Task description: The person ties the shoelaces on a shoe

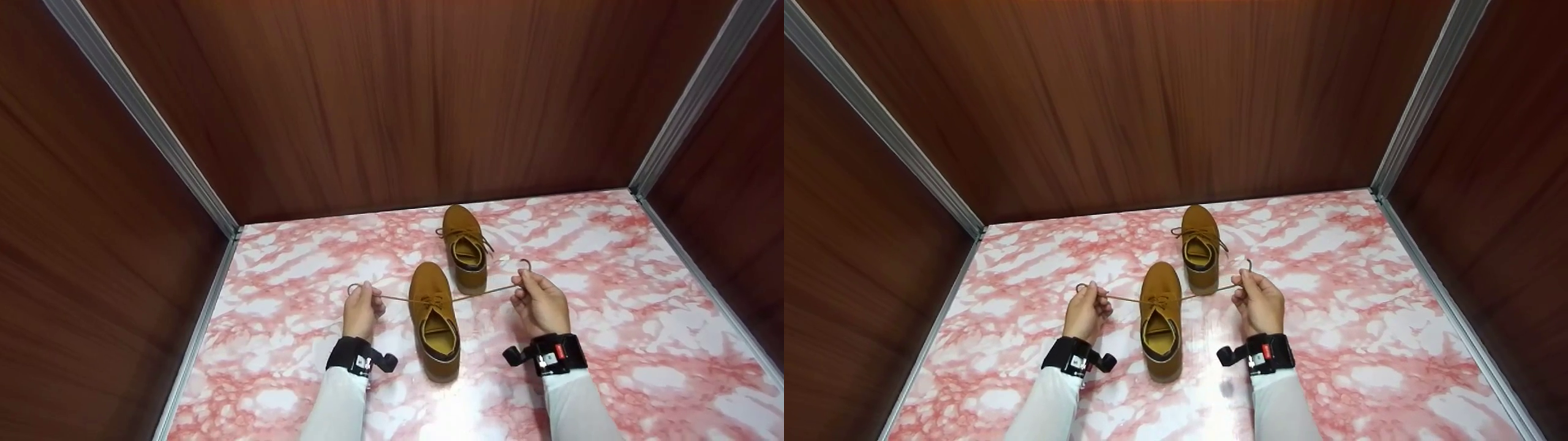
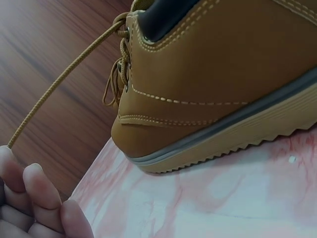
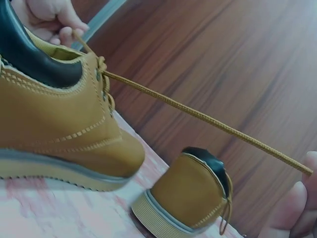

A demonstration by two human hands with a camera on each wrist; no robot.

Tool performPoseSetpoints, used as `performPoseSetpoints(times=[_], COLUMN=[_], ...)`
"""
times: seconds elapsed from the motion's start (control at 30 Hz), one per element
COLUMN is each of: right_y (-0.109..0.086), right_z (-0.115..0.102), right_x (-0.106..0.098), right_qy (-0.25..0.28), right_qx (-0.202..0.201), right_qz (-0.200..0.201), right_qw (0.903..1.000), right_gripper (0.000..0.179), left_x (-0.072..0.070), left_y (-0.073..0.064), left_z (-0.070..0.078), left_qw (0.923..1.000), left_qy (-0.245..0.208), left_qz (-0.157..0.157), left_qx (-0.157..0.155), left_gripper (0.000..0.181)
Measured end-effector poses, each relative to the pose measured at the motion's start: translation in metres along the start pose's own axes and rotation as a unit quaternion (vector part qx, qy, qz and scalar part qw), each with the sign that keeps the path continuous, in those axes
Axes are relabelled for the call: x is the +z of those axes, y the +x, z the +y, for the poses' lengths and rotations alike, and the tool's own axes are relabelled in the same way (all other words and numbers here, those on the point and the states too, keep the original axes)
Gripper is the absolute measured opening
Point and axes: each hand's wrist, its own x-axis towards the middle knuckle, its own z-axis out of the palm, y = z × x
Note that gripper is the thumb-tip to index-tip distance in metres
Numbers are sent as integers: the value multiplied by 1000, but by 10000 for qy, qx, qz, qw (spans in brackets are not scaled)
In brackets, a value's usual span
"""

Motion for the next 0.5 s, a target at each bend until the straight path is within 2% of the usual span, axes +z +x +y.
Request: performPoseSetpoints(times=[0.13,0.37,0.5], right_y=[0,1,2], right_z=[-5,-15,-18], right_x=[-5,-17,-23], right_qy=[-30,-244,-196], right_qx=[-139,-46,-35], right_qz=[5,-73,-157], right_qw=[9999,9997,9997], right_gripper=[12,19,20], left_x=[-8,-21,-24], left_y=[-1,-4,-5], left_z=[-1,-5,-7], left_qw=[9999,9987,9984], left_qy=[116,50,144], left_qz=[57,91,-28], left_qx=[22,-496,-547], left_gripper=[37,36,36])
